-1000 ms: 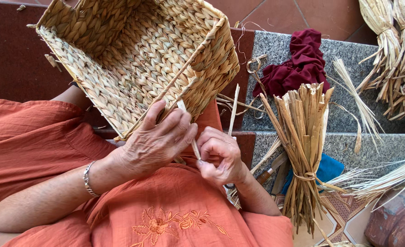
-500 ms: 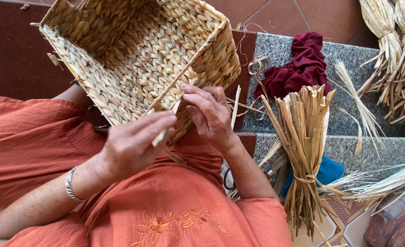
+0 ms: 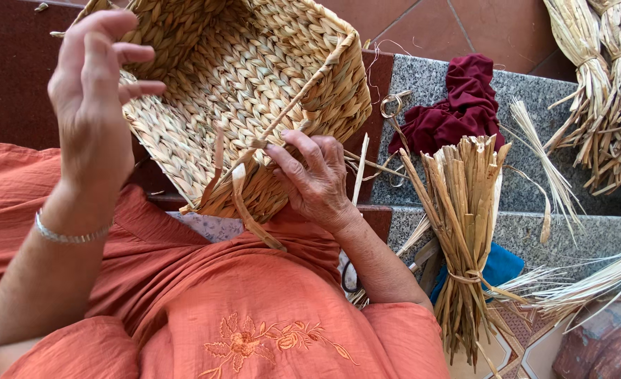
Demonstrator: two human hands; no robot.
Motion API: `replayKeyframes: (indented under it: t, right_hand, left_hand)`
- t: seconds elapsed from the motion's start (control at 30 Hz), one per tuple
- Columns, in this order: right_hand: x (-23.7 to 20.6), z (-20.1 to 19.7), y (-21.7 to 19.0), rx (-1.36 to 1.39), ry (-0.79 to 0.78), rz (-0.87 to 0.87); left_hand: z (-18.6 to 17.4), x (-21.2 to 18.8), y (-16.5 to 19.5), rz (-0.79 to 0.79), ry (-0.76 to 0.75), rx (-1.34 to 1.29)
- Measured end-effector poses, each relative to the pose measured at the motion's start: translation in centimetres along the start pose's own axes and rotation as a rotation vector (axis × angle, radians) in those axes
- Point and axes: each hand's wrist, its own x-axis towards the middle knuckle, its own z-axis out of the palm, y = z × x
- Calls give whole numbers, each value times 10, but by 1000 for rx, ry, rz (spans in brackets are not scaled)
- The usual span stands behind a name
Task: The person weaves a rectangular basket by hand, threading dried palm strips through the rim and tightening the weave. They use shears to trim excess material and continue adding strips to build up the basket's sides.
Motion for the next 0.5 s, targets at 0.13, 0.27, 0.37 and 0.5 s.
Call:
replayKeyframes:
  t: [0.13, 0.27, 0.37, 0.5]
  right_hand:
    - [5, -3, -4, -7, -44, 43]
    - [11, -3, -10, -58, -42, 61]
    - [13, -1, -11, -80, -43, 75]
    - [12, 1, -7, -54, -22, 101]
  left_hand:
    - [13, 18, -23, 96, -553, 550]
    - [43, 14, -43, 208, -823, 442]
    - [53, 14, -45, 118, -855, 348]
    - [55, 6, -46, -135, -766, 274]
